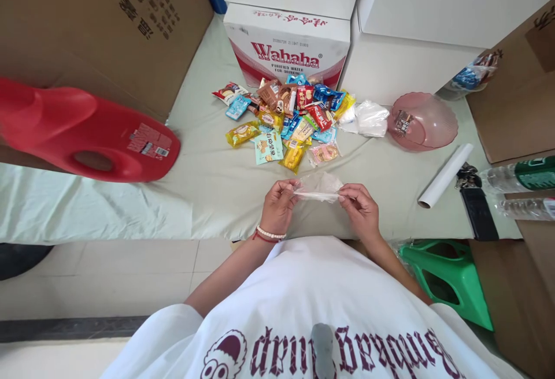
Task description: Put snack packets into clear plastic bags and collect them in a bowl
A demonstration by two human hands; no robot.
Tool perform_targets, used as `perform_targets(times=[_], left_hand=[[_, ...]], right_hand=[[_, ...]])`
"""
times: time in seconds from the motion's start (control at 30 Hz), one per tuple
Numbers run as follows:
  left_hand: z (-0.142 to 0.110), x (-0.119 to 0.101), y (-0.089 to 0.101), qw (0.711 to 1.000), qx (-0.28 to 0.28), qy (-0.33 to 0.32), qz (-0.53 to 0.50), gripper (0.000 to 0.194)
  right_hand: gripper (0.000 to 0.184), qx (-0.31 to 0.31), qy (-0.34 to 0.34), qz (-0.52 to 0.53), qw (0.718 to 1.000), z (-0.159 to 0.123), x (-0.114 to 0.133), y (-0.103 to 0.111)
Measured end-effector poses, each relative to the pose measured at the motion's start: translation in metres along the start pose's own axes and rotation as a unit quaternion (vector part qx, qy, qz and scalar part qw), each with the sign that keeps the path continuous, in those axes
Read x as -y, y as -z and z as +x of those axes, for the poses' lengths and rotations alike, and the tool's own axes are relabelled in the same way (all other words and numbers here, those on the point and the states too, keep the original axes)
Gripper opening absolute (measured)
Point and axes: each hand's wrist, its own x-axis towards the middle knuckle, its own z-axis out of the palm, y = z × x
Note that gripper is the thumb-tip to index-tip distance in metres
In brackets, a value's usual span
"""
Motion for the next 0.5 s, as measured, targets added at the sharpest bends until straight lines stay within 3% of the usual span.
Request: perform_targets(times=[0.13, 0.23, 0.4, 0.5], left_hand=[[-0.004, 0.002, 0.017, 0.997, 0.028, 0.075, -0.009, 0.039], [0.0, 0.002, 0.021, 0.99, 0.013, 0.116, 0.077, 0.036], [0.024, 0.014, 0.001, 0.942, 0.031, 0.014, 0.334, 0.053], [0.042, 0.028, -0.014, 0.936, 0.049, -0.009, 0.35, 0.025]], right_hand=[[0.014, 0.03, 0.018, 0.008, 0.999, -0.011, -0.011, 0.002], [0.016, 0.076, 0.072, -0.06, 0.993, -0.017, -0.013, 0.006], [0.022, 0.145, 0.146, -0.1, 0.973, -0.02, -0.004, 0.005], [0.024, 0.18, 0.167, -0.111, 0.963, -0.025, -0.002, 0.006]])
